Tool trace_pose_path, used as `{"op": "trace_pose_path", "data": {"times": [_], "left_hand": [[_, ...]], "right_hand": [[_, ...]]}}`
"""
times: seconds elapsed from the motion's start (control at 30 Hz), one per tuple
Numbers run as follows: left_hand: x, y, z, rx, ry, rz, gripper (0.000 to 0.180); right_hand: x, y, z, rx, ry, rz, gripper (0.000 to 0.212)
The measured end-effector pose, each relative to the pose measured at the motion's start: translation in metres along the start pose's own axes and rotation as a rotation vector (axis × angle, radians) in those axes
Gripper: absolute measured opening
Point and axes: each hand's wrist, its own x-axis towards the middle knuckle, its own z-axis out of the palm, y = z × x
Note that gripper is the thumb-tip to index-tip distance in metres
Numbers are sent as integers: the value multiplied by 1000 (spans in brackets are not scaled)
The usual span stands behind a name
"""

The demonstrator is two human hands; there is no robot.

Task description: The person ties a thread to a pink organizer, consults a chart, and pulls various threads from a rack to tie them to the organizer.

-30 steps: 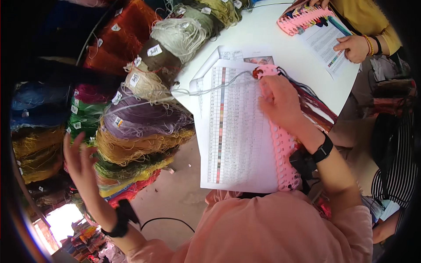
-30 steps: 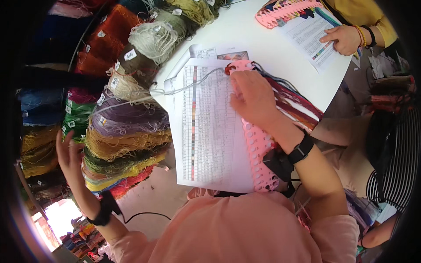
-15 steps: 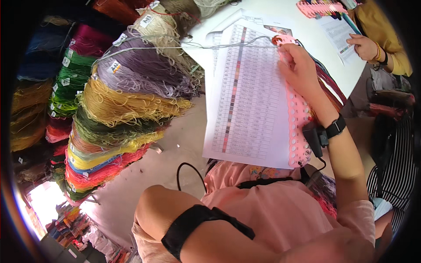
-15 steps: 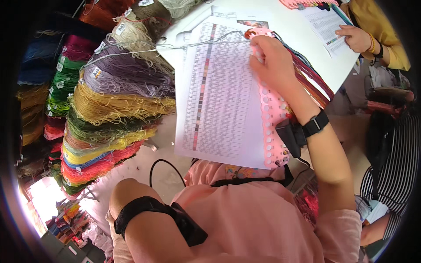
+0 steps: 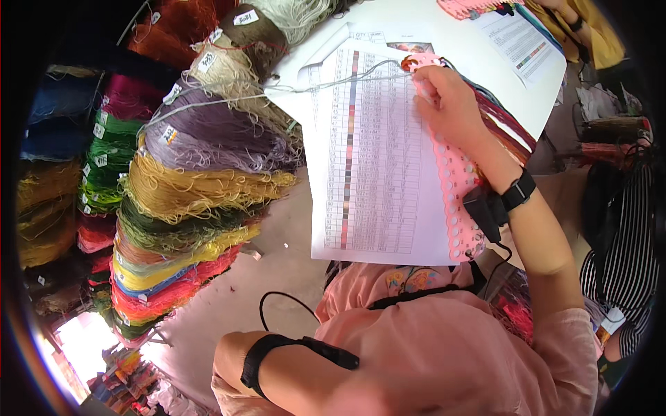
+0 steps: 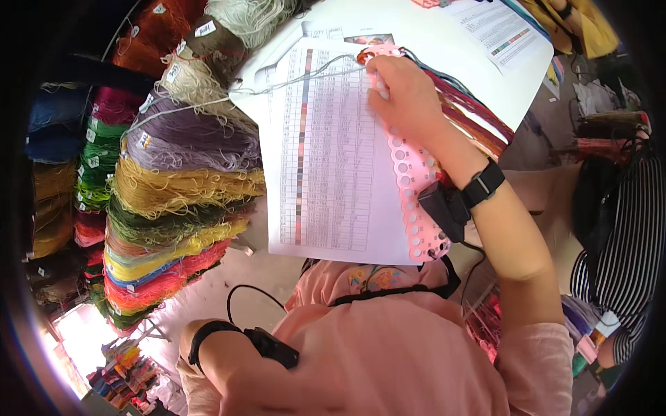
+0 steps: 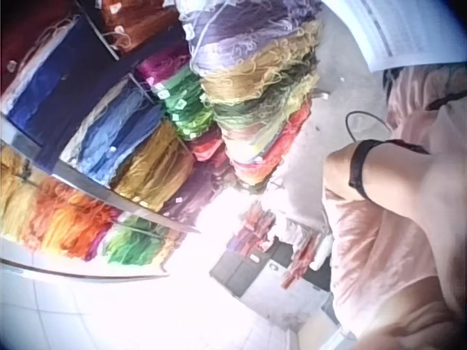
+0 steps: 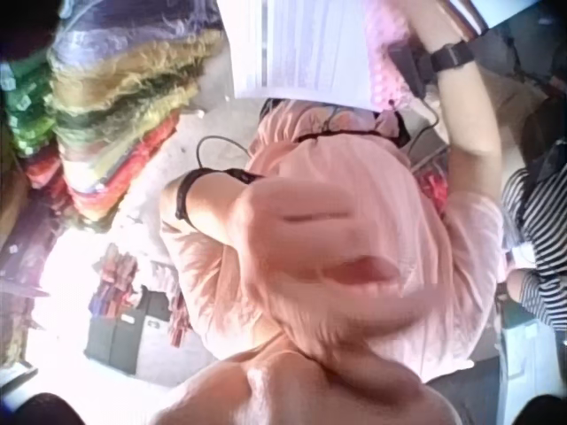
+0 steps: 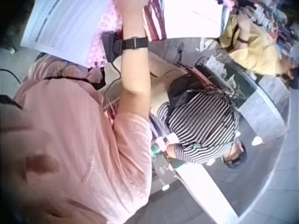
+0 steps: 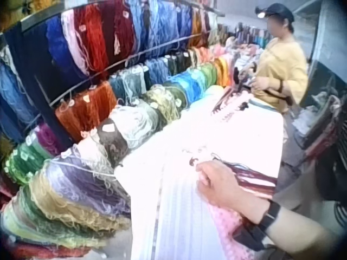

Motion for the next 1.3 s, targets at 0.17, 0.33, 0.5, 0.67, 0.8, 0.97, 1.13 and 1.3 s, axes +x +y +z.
{"op": "trace_pose_path", "data": {"times": [0.17,0.33,0.5,0.67,0.8,0.97,1.13,1.3], "left_hand": [[-33,-82,-40,367,-714,-154,27],[-71,-132,-41,683,-586,-29,32],[-71,-133,-34,645,-603,-48,24],[-67,-136,-30,606,-582,-77,25],[-57,-138,-21,630,-571,-19,29],[-39,-143,-4,695,-550,-13,33],[-24,-150,10,784,-557,-32,31],[-18,-154,15,824,-572,-45,28]], "right_hand": [[-4,5,3,39,5,-16,25],[-1,1,3,71,12,-36,27],[0,3,-4,60,-77,-76,24],[6,13,-6,76,-100,-122,25],[22,32,-9,74,-81,-198,28],[48,60,-11,12,-126,-219,25],[67,69,-8,8,-147,-230,25],[71,74,-3,66,-133,-277,24]]}}
